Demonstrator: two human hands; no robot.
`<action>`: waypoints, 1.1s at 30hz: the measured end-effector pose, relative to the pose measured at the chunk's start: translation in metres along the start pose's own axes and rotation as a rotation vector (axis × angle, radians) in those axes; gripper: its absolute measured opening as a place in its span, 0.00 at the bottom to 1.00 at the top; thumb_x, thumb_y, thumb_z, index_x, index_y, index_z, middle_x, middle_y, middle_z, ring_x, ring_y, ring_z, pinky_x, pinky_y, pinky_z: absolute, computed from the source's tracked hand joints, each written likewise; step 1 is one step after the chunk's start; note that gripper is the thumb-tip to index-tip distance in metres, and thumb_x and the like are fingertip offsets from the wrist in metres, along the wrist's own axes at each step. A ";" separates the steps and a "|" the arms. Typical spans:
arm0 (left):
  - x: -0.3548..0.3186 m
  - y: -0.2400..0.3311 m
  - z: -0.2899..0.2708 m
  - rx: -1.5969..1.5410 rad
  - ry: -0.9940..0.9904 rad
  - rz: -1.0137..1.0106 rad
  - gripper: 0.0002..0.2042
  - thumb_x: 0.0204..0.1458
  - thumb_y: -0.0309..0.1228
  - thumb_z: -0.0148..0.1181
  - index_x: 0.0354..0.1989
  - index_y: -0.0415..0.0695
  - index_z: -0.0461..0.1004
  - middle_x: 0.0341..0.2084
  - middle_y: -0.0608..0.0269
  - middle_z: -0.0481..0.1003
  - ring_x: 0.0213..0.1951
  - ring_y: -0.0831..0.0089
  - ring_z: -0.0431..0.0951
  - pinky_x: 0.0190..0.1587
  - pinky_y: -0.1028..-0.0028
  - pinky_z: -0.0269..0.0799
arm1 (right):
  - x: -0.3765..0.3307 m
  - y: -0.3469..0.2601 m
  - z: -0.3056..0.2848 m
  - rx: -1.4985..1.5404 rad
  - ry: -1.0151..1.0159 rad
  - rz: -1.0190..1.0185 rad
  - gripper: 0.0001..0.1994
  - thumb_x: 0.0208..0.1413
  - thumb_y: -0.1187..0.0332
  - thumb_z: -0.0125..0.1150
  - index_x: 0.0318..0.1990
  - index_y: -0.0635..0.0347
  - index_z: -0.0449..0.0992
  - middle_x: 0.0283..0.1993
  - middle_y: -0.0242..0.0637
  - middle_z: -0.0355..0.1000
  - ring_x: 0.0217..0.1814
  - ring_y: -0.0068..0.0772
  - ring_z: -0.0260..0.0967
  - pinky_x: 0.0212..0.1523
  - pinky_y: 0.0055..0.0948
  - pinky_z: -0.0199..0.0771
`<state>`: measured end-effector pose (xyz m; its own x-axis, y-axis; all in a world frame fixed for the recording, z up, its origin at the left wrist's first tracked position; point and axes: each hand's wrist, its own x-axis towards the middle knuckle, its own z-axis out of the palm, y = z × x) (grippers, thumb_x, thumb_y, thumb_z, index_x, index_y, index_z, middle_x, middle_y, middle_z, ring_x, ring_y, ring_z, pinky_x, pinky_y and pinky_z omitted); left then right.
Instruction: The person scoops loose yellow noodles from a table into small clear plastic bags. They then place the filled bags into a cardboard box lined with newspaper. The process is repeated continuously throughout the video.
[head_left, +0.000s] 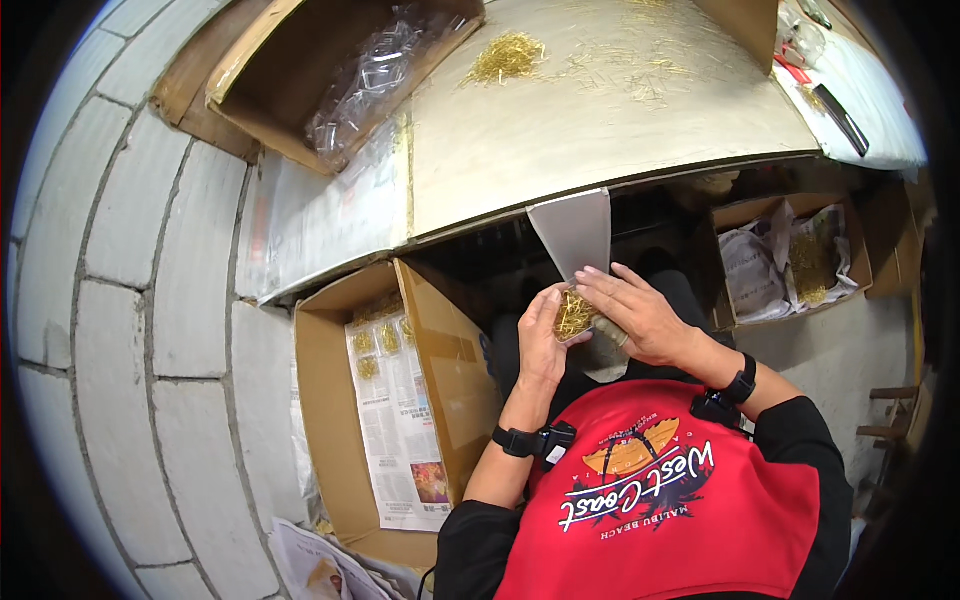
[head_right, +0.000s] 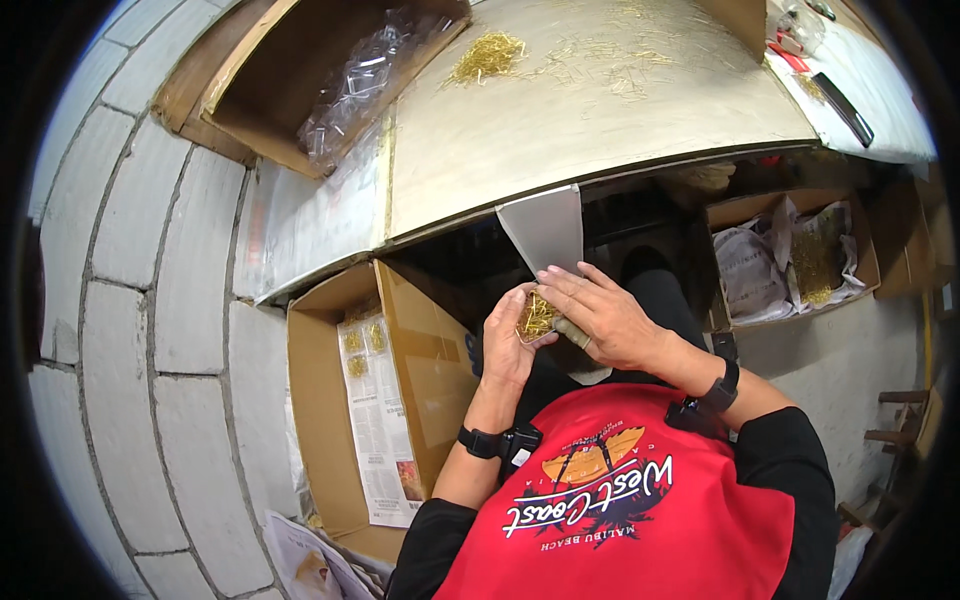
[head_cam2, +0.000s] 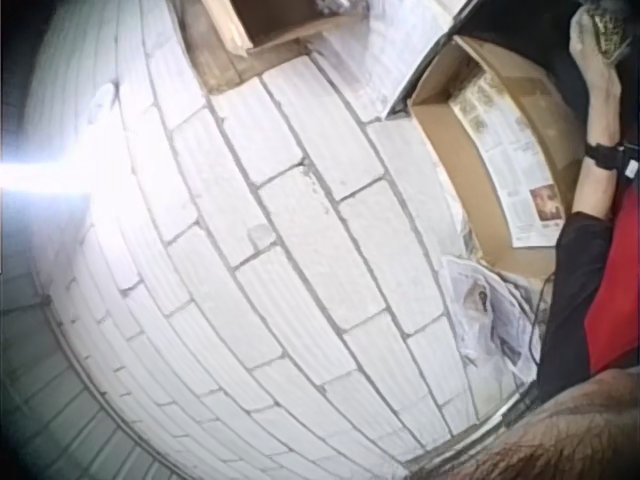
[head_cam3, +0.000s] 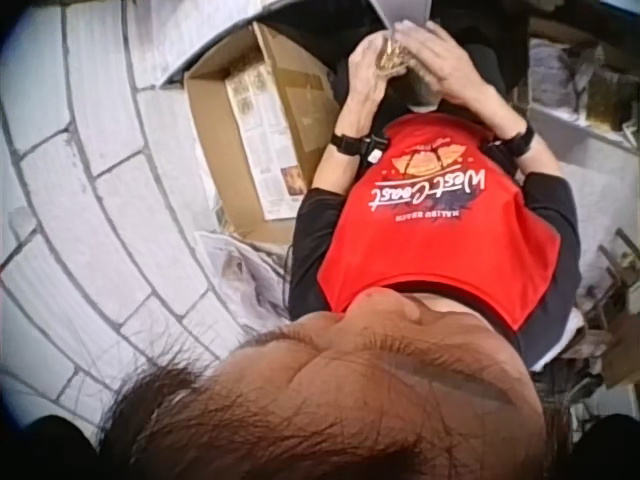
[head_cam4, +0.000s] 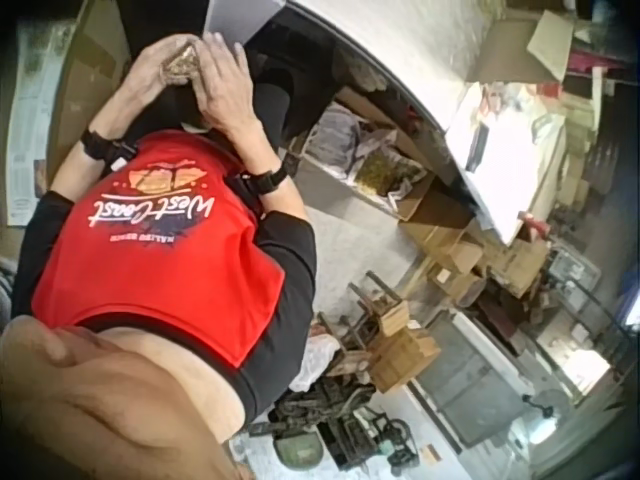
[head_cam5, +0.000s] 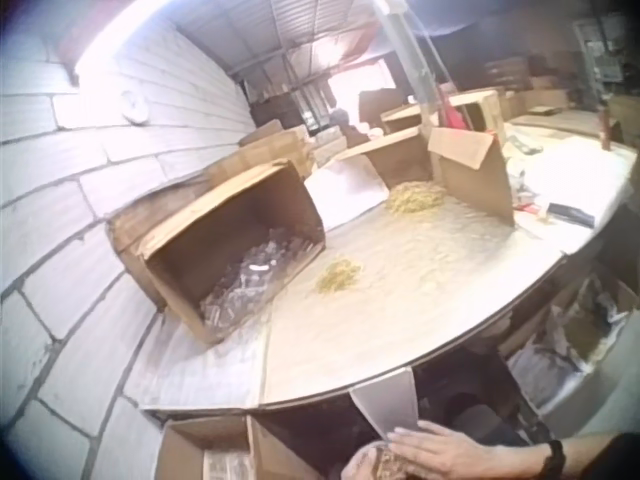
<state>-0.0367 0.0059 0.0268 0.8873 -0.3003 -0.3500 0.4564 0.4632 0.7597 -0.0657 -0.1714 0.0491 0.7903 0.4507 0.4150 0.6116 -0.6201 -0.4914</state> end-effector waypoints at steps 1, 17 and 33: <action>-0.001 0.001 0.000 -0.028 -0.013 0.001 0.13 0.60 0.36 0.45 0.45 0.40 0.68 0.35 0.61 0.75 0.33 0.72 0.79 0.26 0.71 0.79 | 0.004 -0.004 -0.003 -0.039 -0.035 -0.026 0.24 0.53 0.66 0.55 0.58 0.61 0.62 0.62 0.41 0.60 0.67 0.40 0.53 0.66 0.46 0.47; 0.000 0.054 -0.010 0.041 -0.005 0.092 0.19 0.62 0.43 0.38 0.44 0.38 0.68 0.35 0.56 0.75 0.32 0.68 0.79 0.26 0.70 0.80 | 0.041 -0.013 -0.031 -0.006 0.212 -0.035 0.23 0.52 0.71 0.56 0.57 0.64 0.63 0.61 0.46 0.60 0.65 0.45 0.56 0.61 0.43 0.58; -0.098 0.202 -0.264 0.035 0.794 0.517 0.19 0.55 0.42 0.50 0.48 0.42 0.68 0.42 0.57 0.70 0.41 0.64 0.72 0.39 0.63 0.74 | 0.000 0.022 -0.016 0.122 0.161 0.312 0.23 0.50 0.86 0.48 0.56 0.63 0.65 0.59 0.46 0.63 0.56 0.44 0.66 0.50 0.30 0.69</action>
<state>-0.0144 0.3495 0.0699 0.7706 0.5958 -0.2263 0.0036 0.3510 0.9364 -0.0531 -0.1952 0.0500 0.9296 0.1388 0.3414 0.3494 -0.6264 -0.6968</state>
